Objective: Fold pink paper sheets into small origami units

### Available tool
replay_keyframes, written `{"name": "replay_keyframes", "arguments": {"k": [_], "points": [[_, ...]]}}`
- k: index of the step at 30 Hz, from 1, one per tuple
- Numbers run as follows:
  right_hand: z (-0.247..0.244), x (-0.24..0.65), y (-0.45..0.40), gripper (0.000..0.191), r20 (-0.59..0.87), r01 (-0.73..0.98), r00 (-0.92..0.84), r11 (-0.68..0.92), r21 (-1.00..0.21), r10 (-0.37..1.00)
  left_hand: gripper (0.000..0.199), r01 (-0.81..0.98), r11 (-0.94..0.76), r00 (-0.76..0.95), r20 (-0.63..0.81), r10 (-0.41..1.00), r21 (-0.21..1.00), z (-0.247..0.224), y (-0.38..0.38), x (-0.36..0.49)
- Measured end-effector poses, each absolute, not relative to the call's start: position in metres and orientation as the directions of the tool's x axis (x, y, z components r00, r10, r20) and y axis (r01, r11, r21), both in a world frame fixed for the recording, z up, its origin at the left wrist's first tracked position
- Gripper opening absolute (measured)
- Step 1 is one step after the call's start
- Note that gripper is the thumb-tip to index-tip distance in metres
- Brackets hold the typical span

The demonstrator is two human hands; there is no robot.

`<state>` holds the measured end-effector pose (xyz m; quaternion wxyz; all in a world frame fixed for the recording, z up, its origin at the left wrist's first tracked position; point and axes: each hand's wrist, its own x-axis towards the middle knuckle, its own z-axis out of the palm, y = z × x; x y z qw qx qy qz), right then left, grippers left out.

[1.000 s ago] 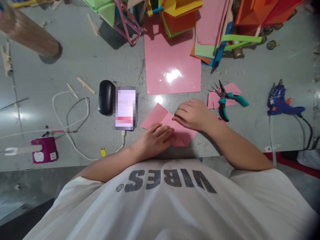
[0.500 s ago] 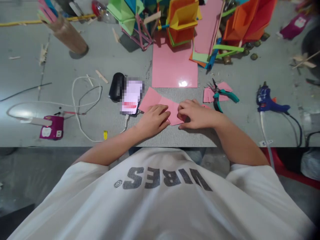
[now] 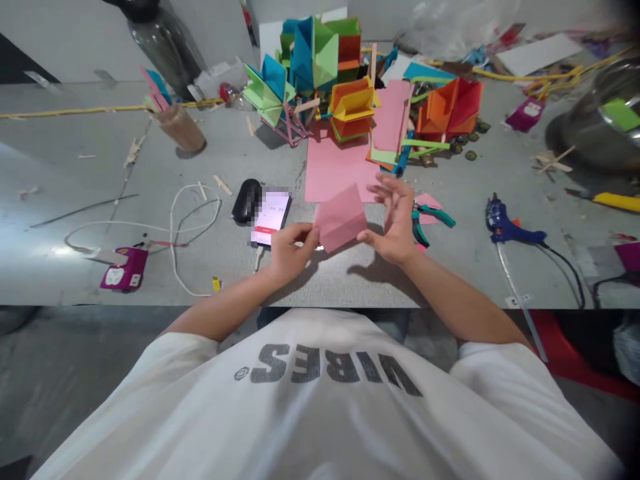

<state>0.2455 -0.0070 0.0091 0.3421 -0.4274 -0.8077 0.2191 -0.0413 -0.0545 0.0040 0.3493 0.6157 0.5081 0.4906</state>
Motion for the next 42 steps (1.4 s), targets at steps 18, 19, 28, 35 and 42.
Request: {"name": "replay_keyframes", "arguments": {"k": [18, 19, 28, 35, 42], "points": [[0.009, 0.268, 0.003, 0.058, 0.108, 0.545, -0.436, 0.357, -0.759, 0.894, 0.046, -0.001, 0.248, 0.204, -0.242, 0.949, 0.969, 0.001, -0.052, -0.035], [0.005, 0.266, 0.002, 0.049, 0.193, 0.589, -0.443, 0.447, -0.674, 0.875, 0.041, 0.067, 0.23, 0.177, -0.238, 0.955, 0.971, 0.0, -0.053, -0.037], [-0.01, 0.242, -0.018, 0.038, 0.244, 0.358, -0.839, 0.832, -0.424, 0.486, 0.015, 0.446, 0.031, 0.236, -0.151, 0.96, 0.894, 0.014, -0.049, -0.049], [-0.016, 0.245, -0.015, 0.031, 0.307, 0.251, -0.874, 0.892, -0.377, 0.376, 0.027, 0.513, 0.008, 0.276, -0.174, 0.945, 0.858, 0.022, -0.039, -0.064], [-0.012, 0.245, -0.021, 0.04, 0.261, 0.264, -0.896, 0.903, -0.338, 0.359, 0.103, 0.505, -0.087, 0.466, -0.186, 0.865, 0.859, 0.017, -0.044, -0.066]]}}
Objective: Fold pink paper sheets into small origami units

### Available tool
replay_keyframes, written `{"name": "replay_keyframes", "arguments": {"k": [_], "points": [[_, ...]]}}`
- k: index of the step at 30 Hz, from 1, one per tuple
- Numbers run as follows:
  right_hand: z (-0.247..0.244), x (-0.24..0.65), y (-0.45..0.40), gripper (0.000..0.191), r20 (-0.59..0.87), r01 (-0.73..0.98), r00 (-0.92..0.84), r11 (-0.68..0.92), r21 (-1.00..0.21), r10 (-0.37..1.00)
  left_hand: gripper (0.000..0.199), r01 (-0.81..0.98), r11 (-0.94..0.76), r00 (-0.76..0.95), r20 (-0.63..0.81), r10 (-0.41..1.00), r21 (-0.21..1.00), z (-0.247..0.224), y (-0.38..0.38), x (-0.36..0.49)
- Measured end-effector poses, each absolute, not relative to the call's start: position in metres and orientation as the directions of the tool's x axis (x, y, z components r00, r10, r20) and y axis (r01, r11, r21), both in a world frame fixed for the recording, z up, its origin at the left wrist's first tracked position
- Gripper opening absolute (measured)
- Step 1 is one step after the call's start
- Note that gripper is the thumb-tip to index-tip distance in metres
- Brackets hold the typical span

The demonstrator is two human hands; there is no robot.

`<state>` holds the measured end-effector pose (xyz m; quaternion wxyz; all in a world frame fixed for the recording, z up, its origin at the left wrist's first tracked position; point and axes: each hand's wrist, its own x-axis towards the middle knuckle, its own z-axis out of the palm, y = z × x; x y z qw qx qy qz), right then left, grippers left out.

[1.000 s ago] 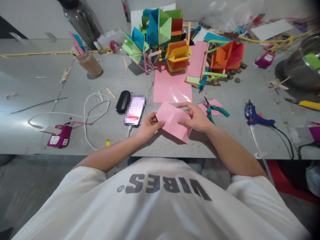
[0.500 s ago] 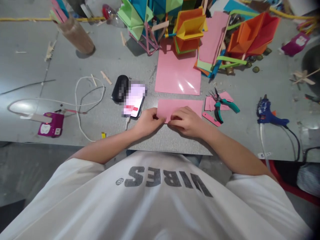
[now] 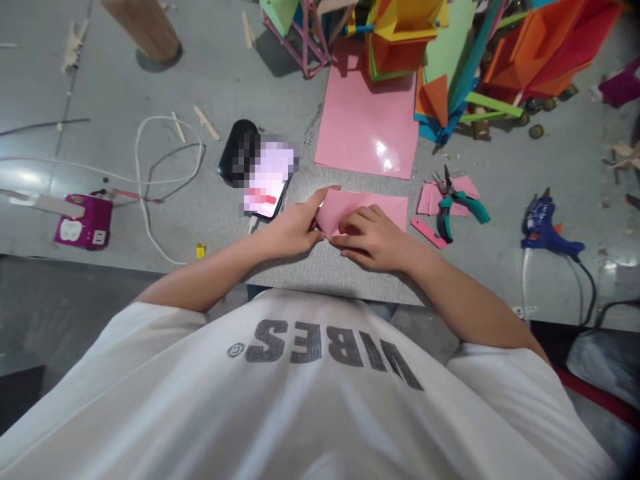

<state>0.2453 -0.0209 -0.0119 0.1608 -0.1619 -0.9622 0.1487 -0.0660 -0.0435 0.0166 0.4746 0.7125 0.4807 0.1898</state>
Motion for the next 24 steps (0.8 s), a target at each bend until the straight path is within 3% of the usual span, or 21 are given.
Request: {"name": "replay_keyframes", "arguments": {"k": [4, 9, 15, 20, 24], "points": [[-0.012, 0.242, -0.024, 0.042, 0.217, 0.284, -0.911, 0.914, -0.289, 0.351, 0.11, 0.574, -0.145, 0.472, -0.181, 0.863, 0.806, 0.016, -0.043, -0.07], [-0.012, 0.238, -0.025, 0.047, 0.179, 0.294, -0.914, 0.899, -0.326, 0.364, 0.1, 0.555, -0.16, 0.481, -0.158, 0.862, 0.816, 0.011, -0.039, -0.072], [-0.011, 0.237, -0.024, 0.054, 0.144, 0.304, -0.913, 0.872, -0.383, 0.381, 0.075, 0.603, -0.168, 0.469, -0.176, 0.865, 0.78, 0.019, -0.036, -0.071], [-0.011, 0.24, -0.023, 0.047, 0.219, 0.181, -0.925, 0.868, -0.463, 0.31, 0.023, 0.605, -0.299, 0.635, -0.221, 0.74, 0.738, 0.032, -0.035, -0.073], [-0.006, 0.245, -0.018, 0.031, 0.313, 0.087, -0.894, 0.81, -0.581, 0.32, 0.018, 0.541, -0.425, 0.725, -0.145, 0.673, 0.726, 0.033, -0.037, -0.07]]}}
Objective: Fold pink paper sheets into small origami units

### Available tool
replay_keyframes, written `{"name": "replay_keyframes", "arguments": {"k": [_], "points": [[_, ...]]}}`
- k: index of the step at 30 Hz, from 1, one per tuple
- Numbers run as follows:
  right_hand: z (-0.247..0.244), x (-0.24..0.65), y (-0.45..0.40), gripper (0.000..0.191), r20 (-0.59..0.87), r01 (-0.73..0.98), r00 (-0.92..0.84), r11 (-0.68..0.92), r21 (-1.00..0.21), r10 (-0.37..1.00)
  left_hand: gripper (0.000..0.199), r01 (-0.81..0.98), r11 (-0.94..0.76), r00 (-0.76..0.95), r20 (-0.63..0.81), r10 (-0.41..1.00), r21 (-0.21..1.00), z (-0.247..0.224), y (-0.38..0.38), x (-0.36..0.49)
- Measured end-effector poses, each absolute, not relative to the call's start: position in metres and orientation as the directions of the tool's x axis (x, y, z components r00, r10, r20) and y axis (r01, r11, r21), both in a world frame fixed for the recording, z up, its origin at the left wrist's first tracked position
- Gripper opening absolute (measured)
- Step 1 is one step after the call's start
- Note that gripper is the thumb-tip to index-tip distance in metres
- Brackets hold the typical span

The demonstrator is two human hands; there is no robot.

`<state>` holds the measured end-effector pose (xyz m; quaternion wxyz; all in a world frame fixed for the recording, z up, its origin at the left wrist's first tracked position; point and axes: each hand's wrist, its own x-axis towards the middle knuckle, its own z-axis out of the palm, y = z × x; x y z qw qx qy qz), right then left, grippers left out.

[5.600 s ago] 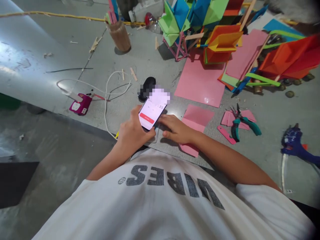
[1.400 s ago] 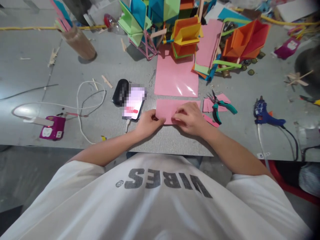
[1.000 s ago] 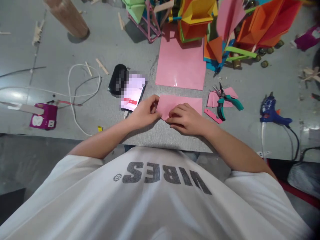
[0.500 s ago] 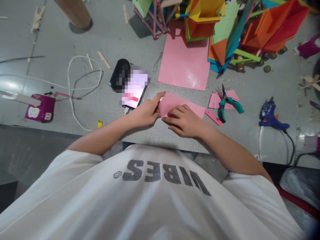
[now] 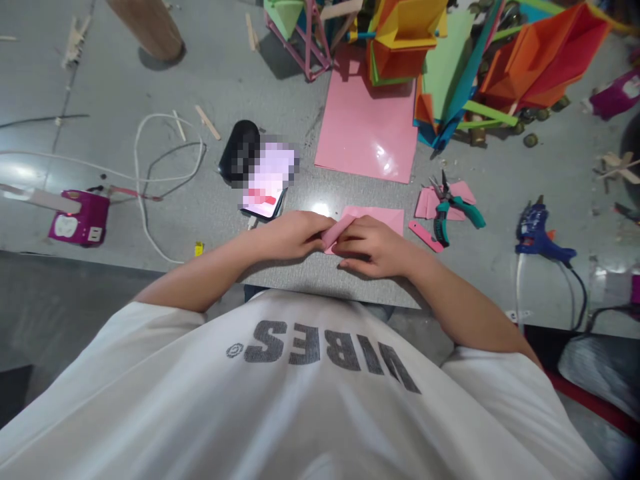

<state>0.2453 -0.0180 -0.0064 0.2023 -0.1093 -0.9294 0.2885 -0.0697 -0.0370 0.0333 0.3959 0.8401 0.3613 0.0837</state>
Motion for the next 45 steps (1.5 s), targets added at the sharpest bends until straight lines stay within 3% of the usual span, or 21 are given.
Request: {"name": "replay_keyframes", "arguments": {"k": [7, 13, 21, 28, 35, 42, 45], "points": [[-0.005, 0.255, -0.012, 0.023, 0.307, 0.23, -0.784, 0.711, -0.664, 0.54, 0.032, 0.612, -0.56, 0.711, -0.079, 0.699, 0.559, 0.024, -0.05, -0.06], [-0.01, 0.25, -0.011, 0.032, 0.302, 0.227, -0.789, 0.71, -0.667, 0.536, 0.042, 0.663, -0.536, 0.657, -0.062, 0.752, 0.523, 0.021, -0.053, -0.055], [-0.01, 0.253, -0.007, 0.027, 0.21, 0.412, -0.742, 0.68, -0.607, 0.637, 0.032, 0.66, -0.569, 0.68, -0.067, 0.73, 0.491, 0.021, -0.052, -0.054], [-0.015, 0.259, -0.003, 0.028, 0.264, 0.39, -0.723, 0.693, -0.606, 0.638, 0.037, 0.651, -0.616, 0.69, -0.006, 0.724, 0.443, 0.017, -0.052, -0.051], [-0.018, 0.261, -0.004, 0.043, 0.18, 0.48, -0.535, 0.472, -0.739, 0.825, 0.039, 0.655, -0.623, 0.682, 0.022, 0.731, 0.429, 0.01, -0.05, -0.05], [-0.01, 0.26, -0.001, 0.028, 0.21, 0.393, -0.616, 0.527, -0.754, 0.759, 0.036, 0.649, -0.647, 0.694, 0.038, 0.719, 0.399, 0.01, -0.052, -0.048], [-0.004, 0.261, -0.001, 0.034, 0.129, 0.383, -0.672, 0.492, -0.782, 0.729, 0.034, 0.614, -0.678, 0.725, 0.05, 0.687, 0.405, 0.009, -0.052, -0.049]]}}
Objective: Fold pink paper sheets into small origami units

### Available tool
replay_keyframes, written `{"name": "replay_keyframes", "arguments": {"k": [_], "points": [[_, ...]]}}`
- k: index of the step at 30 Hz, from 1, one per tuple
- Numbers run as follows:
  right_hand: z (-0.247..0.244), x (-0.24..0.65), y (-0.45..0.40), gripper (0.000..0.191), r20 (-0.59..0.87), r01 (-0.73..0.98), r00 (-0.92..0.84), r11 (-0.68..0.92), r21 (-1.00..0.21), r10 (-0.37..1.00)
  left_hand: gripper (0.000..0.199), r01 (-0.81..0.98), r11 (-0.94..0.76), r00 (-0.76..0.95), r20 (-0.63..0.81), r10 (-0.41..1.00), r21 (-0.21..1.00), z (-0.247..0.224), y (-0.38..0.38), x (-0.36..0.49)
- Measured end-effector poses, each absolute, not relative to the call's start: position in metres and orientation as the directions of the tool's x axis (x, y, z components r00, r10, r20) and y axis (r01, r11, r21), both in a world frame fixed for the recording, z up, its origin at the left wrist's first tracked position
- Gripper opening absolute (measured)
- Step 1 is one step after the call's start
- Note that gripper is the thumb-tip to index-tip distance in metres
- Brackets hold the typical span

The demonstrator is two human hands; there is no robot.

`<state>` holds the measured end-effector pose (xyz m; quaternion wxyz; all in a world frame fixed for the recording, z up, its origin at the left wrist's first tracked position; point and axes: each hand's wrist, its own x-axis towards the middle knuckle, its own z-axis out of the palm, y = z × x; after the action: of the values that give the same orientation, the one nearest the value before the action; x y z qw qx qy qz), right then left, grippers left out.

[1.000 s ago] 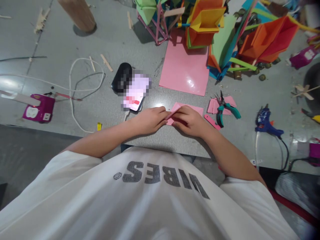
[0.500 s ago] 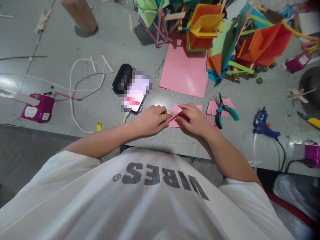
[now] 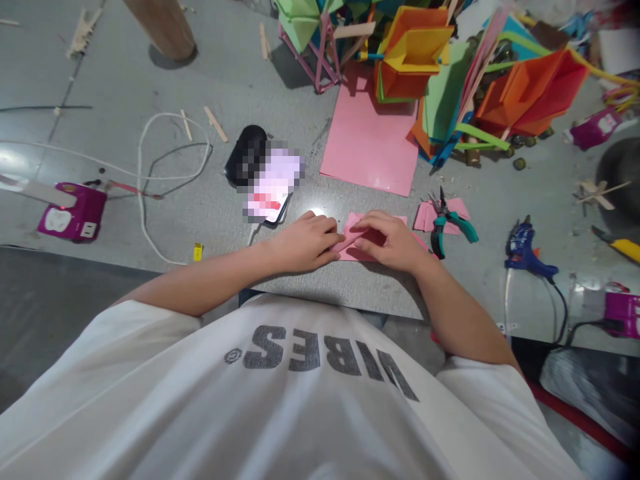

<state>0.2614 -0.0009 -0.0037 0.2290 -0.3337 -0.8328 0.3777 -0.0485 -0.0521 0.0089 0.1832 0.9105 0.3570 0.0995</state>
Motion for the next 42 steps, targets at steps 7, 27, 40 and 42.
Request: {"name": "replay_keyframes", "arguments": {"k": [7, 27, 40, 42], "points": [[-0.0025, 0.2596, -0.0061, 0.038, 0.082, 0.397, -0.65, 0.43, -0.811, 0.755, 0.038, 0.6, -0.68, 0.734, 0.048, 0.677, 0.421, 0.0088, -0.0507, -0.0491], [-0.0083, 0.2608, -0.0035, 0.043, 0.049, 0.393, -0.682, 0.423, -0.816, 0.729, 0.032, 0.604, -0.646, 0.716, 0.038, 0.697, 0.466, 0.0081, -0.0485, -0.0479], [-0.005, 0.2558, -0.0036, 0.059, 0.042, 0.406, -0.612, 0.36, -0.84, 0.789, 0.035, 0.61, -0.671, 0.73, 0.032, 0.683, 0.421, 0.0103, -0.0483, -0.0464], [-0.0025, 0.2561, -0.0023, 0.064, 0.013, 0.404, -0.582, 0.303, -0.863, 0.813, 0.034, 0.611, -0.676, 0.733, 0.028, 0.679, 0.412, 0.0101, -0.0479, -0.0459]]}}
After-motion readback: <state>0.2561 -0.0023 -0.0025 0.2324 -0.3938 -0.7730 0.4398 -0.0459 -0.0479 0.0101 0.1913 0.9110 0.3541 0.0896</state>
